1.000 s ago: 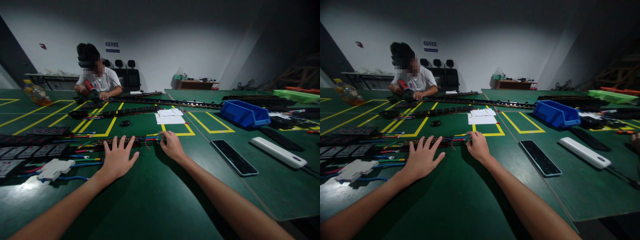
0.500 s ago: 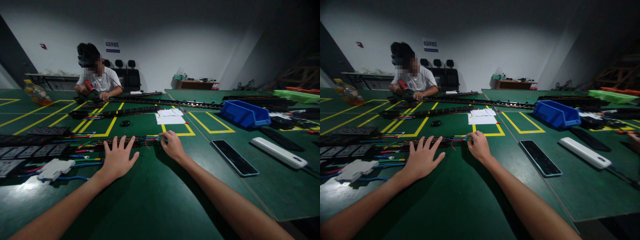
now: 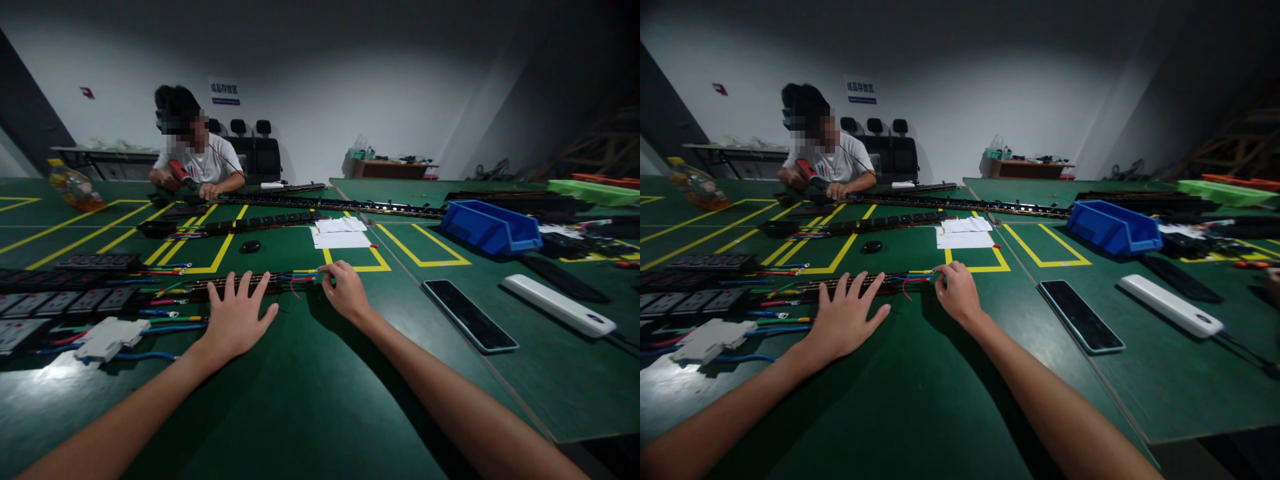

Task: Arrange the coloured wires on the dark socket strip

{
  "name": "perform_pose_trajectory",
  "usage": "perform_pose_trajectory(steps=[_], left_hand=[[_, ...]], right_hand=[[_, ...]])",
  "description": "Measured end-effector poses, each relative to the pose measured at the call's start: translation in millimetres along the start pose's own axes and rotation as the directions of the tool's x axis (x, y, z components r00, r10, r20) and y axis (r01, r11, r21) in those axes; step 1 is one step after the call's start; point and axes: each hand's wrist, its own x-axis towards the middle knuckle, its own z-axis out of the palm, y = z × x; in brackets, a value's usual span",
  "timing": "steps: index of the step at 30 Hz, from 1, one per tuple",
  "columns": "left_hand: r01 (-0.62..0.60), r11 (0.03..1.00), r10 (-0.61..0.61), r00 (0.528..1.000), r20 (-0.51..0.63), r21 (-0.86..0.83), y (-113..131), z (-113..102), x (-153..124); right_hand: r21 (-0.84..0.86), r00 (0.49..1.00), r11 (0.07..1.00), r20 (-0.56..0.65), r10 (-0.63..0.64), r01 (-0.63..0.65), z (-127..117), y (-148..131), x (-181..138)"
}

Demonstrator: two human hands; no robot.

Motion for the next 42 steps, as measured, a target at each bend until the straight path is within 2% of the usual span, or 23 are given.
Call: perform_pose_trajectory(steps=[5,11,19,26,33,42], left_hand=[[0.004,1.000,-0.004,1.000,0.009,0.018,0.1,-0.5,0.2],[0.001,0.999,0.000,1.000,-0.024,0.035,0.3,2.3,-0.8],[0.000,1.000,0.000,1.000,-0.010,0.027,0.4,1.0,-0.3],[0.003,1.000,-0.003,1.000,0.004,0.010,-0.4,0.7,-0.1],[0.007,1.000,-0.007,1.000,0.021,0.011,-0.5,-0.5,0.4],[-0.003,0.999,0.005,0.998,-0.055,0.036,1.5,4.3,-0.2]], right_hand=[[-0.043,0.999,0.999,0.029,0.021,-0.019,-1.1,-1.4,-0.4],[0.026,0.999,0.999,-0.045,-0.024,0.025,0.5,-4.7,-1.2],[-0.042,1.000,0.999,0.015,-0.008,0.009,1.2,0.0,-0.6],[0.040,0.999,0.999,-0.036,-0.036,0.037,1.5,-2.1,-1.4],[-0.045,0.999,0.999,0.040,0.014,-0.012,1.5,0.7,-1.3],[0.093,0.997,0.994,-0.052,-0.057,0.062,2.0,-3.5,-1.3]])
